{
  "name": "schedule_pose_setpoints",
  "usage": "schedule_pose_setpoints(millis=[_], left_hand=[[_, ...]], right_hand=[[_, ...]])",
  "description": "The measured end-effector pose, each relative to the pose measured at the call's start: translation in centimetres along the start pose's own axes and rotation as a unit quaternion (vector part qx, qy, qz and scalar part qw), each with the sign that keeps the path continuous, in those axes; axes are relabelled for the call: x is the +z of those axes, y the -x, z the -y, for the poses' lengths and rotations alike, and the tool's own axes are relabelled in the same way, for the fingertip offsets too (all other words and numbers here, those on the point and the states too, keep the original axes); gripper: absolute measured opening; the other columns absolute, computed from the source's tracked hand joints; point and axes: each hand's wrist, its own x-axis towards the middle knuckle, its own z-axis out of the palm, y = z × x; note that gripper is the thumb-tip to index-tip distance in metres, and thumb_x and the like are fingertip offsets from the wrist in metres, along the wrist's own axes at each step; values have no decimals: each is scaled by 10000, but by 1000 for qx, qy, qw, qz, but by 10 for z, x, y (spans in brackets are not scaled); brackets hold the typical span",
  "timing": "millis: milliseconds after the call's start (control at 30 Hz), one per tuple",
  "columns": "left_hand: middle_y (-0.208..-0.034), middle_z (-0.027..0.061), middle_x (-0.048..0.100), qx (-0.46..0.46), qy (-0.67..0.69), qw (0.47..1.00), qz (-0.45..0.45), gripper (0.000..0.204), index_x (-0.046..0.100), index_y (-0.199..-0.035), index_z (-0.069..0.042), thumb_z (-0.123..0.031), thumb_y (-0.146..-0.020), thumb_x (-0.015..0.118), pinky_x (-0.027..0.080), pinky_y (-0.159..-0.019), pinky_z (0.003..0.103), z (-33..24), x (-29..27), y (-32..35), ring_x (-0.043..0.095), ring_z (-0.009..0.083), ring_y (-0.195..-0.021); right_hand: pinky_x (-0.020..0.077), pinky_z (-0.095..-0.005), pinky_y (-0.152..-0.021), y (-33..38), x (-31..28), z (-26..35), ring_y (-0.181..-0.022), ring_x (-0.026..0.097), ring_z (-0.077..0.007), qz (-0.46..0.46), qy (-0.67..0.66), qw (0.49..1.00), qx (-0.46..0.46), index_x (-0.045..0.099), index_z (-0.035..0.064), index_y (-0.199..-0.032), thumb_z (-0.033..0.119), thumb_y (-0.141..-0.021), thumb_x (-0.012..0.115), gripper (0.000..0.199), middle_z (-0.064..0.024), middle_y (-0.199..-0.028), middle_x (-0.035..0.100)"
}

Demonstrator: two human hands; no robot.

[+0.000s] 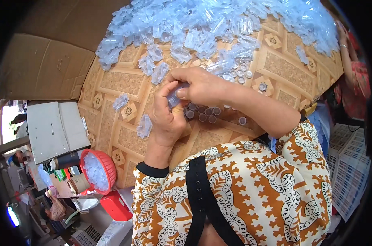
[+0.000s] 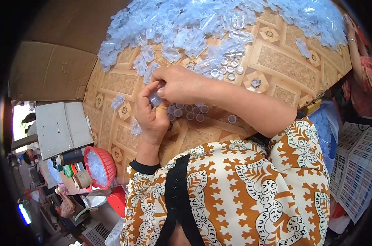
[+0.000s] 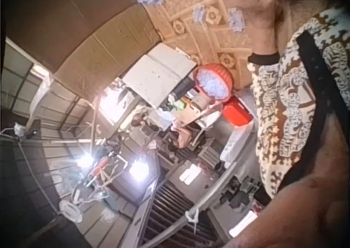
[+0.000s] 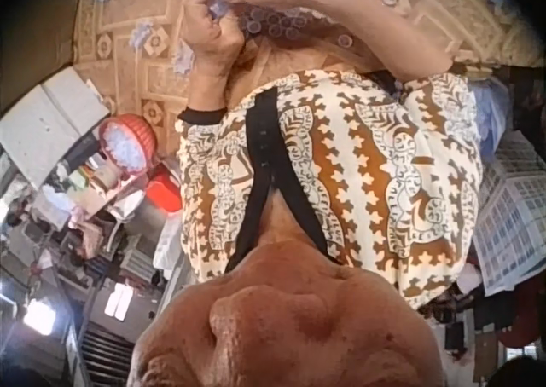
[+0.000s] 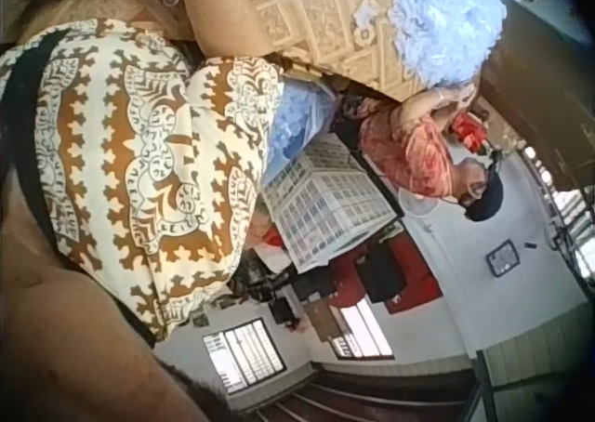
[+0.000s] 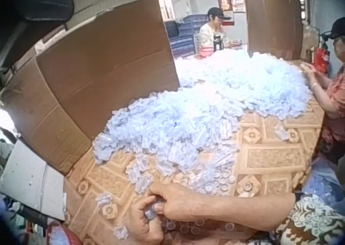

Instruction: The person assembles small plastic components by picking up clear plastic pieces from a table and fitting them together by hand.

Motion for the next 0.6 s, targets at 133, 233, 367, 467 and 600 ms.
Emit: schedule_pose_setpoints(millis=[133,233,367,467,600], left_hand=[[-1141,125,629,-31,34,999,3,486,502,-1278,8,47,-834,696,508,-906,306,-18,1,-5,623,184,-1044],[-1141,111,623,-68,119,990,-24,473,500,-1278,10,51,-843,681,512,-895,293,-17,-4,1,614,164,-1051],[-1148,106,624,-124,178,976,-28,466,498,-1279,10,51,-849,674,520,-881,287,-30,-10,8,615,159,-1040],[-1176,110,625,-85,16,996,6,445,529,-1265,5,106,-838,604,545,-851,283,-27,-12,17,623,164,-1041],[-1130,173,677,-135,51,989,-30,413,557,-1241,-6,85,-840,581,544,-874,341,-32,-19,39,676,237,-1021]], right_hand=[[563,-308,-768,-5,-17,-19,-944,629,-157,123,-283,950,56,630,-5,-1138,-25,-823,593,318,-79,-1037,661],[561,-277,-753,-4,-17,-8,-890,642,-138,116,-281,952,26,634,0,-1176,7,-849,597,328,-74,-1044,668],[558,-272,-680,3,-20,-1,-830,652,-135,179,-308,934,32,657,19,-1170,129,-907,636,286,-70,-1016,685],[560,-293,-678,-4,3,-16,-845,666,-151,140,-214,966,35,672,18,-1108,147,-856,695,284,-81,-967,697],[534,-328,-773,11,29,5,-865,663,-186,67,-49,996,-13,651,9,-1111,96,-823,703,305,-92,-947,693]])
